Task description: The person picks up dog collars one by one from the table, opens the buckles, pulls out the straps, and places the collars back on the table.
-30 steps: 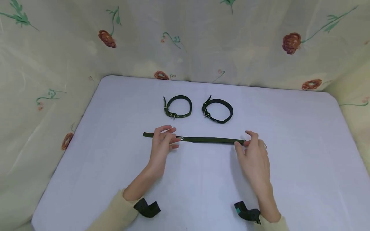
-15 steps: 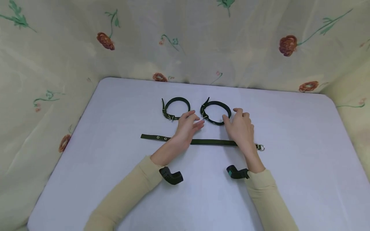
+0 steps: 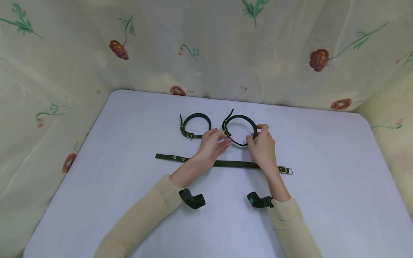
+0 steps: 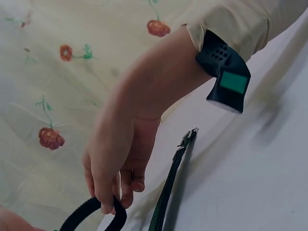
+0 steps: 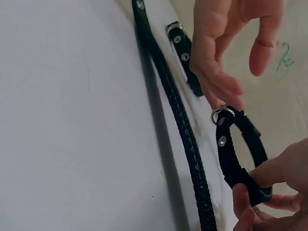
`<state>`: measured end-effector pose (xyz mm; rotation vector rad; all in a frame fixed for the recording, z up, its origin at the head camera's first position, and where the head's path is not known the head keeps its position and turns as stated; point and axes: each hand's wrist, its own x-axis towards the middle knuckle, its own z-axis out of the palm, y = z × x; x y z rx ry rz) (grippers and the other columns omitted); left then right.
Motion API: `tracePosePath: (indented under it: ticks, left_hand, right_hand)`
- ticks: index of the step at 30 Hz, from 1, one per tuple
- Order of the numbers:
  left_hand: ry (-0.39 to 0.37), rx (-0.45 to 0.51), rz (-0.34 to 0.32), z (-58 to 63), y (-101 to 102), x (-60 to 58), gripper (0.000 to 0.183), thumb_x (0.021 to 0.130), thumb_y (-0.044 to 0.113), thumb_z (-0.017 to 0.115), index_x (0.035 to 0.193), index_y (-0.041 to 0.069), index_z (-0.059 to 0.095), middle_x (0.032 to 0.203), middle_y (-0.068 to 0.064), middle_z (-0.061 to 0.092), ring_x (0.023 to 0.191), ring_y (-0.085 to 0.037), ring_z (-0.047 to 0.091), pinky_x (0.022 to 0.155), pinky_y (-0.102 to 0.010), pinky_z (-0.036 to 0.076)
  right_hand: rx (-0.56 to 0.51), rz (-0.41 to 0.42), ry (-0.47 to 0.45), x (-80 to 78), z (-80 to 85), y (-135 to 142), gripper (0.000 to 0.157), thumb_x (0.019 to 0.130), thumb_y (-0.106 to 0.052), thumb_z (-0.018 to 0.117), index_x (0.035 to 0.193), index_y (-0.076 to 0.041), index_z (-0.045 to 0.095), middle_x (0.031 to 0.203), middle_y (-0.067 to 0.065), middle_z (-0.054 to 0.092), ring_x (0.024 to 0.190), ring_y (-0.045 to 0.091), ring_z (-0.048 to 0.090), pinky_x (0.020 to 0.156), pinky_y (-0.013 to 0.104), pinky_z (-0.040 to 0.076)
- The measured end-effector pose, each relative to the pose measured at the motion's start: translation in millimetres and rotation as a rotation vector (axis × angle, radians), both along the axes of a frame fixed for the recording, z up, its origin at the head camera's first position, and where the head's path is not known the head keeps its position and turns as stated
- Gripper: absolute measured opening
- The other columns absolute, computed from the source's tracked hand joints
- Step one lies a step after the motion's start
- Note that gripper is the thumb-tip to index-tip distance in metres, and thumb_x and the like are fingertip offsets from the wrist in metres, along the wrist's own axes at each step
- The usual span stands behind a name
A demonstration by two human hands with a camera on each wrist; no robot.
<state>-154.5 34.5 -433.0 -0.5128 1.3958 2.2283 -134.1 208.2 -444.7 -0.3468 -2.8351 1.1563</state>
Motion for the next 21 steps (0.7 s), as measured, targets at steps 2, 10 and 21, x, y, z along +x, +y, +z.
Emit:
tracePosePath:
  ticks: [2, 10, 21]
  left_hand:
    - [0.016, -0.016, -0.008, 0.8, -3.5, 5.0, 0.067, 0.105, 0.005, 0.053, 0.167, 0.005, 0.030, 0.150, -0.020, 0.053, 0.113, -0.020, 0.068, 0.114, -0.034, 0.056]
    - [0.110, -0.065, -0.066, 5.5, -25.6, 37.8, 0.055, 0.110, 0.013, 0.051, 0.163, 0.007, 0.038, 0.150, -0.023, 0.055, 0.103, -0.018, 0.067, 0.108, -0.034, 0.058]
    - [0.578, -0.559, -0.113, 9.0, -57.3, 98.6, 0.035, 0.111, 0.034, 0.062, 0.143, 0.018, 0.062, 0.119, -0.012, 0.065, 0.098, -0.030, 0.075, 0.085, -0.028, 0.062]
  right_hand:
    - [-0.042, 0.009, 0.018, 8.0, 2.2, 0.7, 0.053, 0.107, -0.015, 0.058, 0.153, 0.003, 0.039, 0.133, 0.028, 0.069, 0.112, 0.043, 0.072, 0.084, 0.040, 0.050]
    - [-0.100, 0.070, 0.009, 46.3, 14.8, -4.3, 0.059, 0.107, -0.016, 0.068, 0.156, 0.001, 0.040, 0.137, 0.021, 0.067, 0.103, 0.037, 0.080, 0.075, 0.025, 0.052]
    - [-0.110, 0.200, 0.047, 100.9, 23.3, -29.6, 0.044, 0.103, -0.011, 0.074, 0.141, -0.002, 0.055, 0.122, 0.016, 0.071, 0.095, 0.027, 0.081, 0.075, 0.021, 0.058]
